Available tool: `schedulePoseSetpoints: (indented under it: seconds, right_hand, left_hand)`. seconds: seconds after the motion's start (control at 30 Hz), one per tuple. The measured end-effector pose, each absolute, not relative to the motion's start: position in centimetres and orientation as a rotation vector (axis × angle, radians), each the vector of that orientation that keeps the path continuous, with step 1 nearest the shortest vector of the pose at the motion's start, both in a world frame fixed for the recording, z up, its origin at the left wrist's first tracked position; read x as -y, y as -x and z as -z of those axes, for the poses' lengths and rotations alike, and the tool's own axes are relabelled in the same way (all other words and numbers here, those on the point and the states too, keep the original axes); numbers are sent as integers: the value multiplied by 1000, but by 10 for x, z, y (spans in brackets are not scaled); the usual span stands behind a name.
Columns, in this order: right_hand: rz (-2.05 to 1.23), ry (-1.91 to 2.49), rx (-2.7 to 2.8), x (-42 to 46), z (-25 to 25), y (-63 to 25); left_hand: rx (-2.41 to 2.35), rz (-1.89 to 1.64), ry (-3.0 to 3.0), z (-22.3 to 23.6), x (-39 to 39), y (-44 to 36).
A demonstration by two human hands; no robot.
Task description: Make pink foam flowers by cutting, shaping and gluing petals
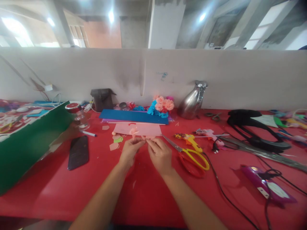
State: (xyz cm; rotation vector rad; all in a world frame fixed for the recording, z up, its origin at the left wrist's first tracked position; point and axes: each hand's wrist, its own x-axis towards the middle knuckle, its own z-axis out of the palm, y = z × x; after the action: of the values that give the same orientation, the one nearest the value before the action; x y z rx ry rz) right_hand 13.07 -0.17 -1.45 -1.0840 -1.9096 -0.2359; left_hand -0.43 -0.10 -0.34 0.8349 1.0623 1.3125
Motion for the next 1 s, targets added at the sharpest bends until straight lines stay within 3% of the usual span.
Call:
schedulePoseSetpoints:
  seconds: [0.7,1.0]
  right_hand:
    - [-290,1153,1681,2,10,-124]
    - [-870,1222,1249,-5,3,-127]
  left_hand:
    - [-1143,-1338,-932,-1,3,4]
    - [-1164,-1291,-949,-4,3,6]
